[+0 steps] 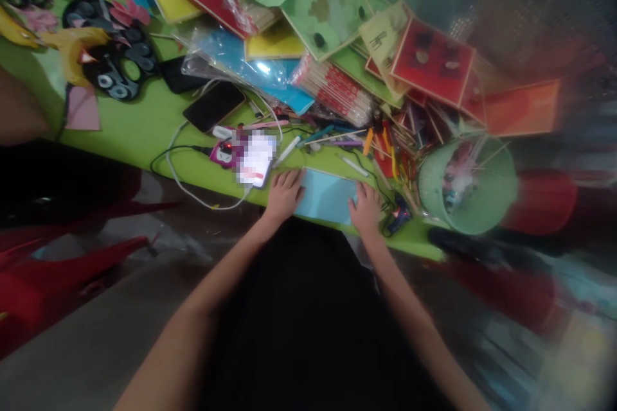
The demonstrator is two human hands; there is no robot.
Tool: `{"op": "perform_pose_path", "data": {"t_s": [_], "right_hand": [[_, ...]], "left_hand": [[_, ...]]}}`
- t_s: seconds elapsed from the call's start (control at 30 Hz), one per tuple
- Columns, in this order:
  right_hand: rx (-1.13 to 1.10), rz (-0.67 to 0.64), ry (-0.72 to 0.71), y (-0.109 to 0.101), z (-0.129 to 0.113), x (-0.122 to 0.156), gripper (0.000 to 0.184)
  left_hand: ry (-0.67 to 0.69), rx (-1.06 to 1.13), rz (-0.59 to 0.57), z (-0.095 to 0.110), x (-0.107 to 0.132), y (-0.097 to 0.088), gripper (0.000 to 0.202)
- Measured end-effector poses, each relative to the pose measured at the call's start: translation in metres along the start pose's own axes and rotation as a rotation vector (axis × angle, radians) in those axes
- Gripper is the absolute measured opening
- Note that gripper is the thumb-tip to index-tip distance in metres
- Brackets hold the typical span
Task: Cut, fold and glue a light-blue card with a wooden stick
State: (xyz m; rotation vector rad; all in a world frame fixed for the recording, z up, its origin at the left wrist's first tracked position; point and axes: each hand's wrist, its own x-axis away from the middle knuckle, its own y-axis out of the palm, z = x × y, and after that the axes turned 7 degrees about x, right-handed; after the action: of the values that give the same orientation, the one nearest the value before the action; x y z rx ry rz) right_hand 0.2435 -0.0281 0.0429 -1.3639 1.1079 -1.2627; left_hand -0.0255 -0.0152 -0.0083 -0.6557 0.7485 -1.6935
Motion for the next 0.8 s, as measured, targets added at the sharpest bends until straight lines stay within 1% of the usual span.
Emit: {"op": "perform_pose_path", "data": {"t_s": [0.1,0.2,0.27,0.33,0.4,0.47,0.57,0.8], "right_hand": [[0.008,-0.018,-0.023,-0.007,-0.017,-0.007,0.057],[-0.011,-0.071,-0.152,-0.012,-0.044,-0.019,0.056],[-0.040,-0.089,-0.226,-0.011,-0.063,-0.028,0.055],[-0.055,-0.095,-0.265,-0.007,-0.080,-0.036,0.055],[-0.049,-0.101,-0.289,-0.002,-0.092,-0.041,0.056],[-0.028,-0.108,-0.302,0.003,-0.099,-0.044,0.057],[-0.002,-0.110,-0.308,0.007,-0.101,-0.045,0.059],[0.007,-0.123,-0.330,0.000,-0.099,-0.048,0.058]], "left_hand": [[0.004,0.020,0.012,-0.003,0.005,0.002,0.051],[-0.012,0.023,0.036,-0.003,0.007,0.005,0.049],[-0.020,0.032,0.044,-0.002,0.007,0.007,0.049],[-0.020,0.045,0.043,-0.002,0.007,0.008,0.048],[-0.020,0.052,0.043,-0.002,0.007,0.008,0.048],[-0.020,0.057,0.046,-0.002,0.007,0.008,0.048],[-0.021,0.068,0.045,-0.002,0.007,0.008,0.048],[-0.016,0.049,0.053,-0.002,0.008,0.009,0.048]]}}
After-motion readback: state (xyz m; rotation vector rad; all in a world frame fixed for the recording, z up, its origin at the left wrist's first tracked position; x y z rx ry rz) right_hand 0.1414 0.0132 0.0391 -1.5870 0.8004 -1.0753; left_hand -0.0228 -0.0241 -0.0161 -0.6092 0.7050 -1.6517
